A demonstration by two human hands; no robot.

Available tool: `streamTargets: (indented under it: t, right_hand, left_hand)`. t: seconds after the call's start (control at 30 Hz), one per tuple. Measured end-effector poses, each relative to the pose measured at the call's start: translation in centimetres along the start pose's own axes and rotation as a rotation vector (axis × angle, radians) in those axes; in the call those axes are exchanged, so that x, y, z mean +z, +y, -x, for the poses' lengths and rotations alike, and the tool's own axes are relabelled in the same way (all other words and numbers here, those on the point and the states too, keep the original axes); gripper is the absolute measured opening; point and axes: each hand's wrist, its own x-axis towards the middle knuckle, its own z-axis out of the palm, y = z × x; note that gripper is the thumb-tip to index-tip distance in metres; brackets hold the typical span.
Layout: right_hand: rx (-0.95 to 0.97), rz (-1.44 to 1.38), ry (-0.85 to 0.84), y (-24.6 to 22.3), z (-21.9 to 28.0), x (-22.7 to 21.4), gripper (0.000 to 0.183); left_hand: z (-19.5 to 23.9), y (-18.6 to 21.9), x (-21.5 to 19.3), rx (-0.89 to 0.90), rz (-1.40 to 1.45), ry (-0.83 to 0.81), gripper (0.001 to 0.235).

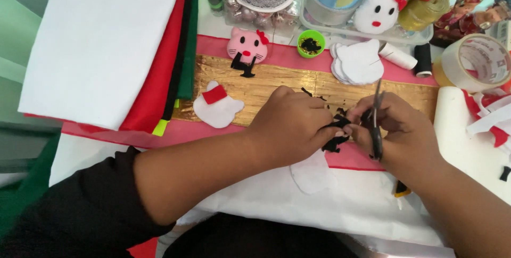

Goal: Trimming and assembling small felt shapes for a craft project

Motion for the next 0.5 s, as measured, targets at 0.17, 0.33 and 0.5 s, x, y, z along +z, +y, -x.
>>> streamTargets:
  t: [0.17,0.33,0.5]
  right_hand:
    - [-0.014,-0.107,0.114,-0.5,0.1,-0.1,0.025]
    - [0.032,-0.042,0.215,-1.5,-0.3,-0.5,0.023]
    - [0.076,-0.015,0.219,-1.8,-0.8,-1.1,0.024]
  left_hand:
    - [-0.3,0.3,-1.2,-0.057,0.060,-0.023,0.015]
    - [-0.8,-0.7,-1.8,-0.079,0.083,-0.096,0.018]
    - [-0.6,-0.8,-1.6,0.008,-0.060,-0.132,0.023]
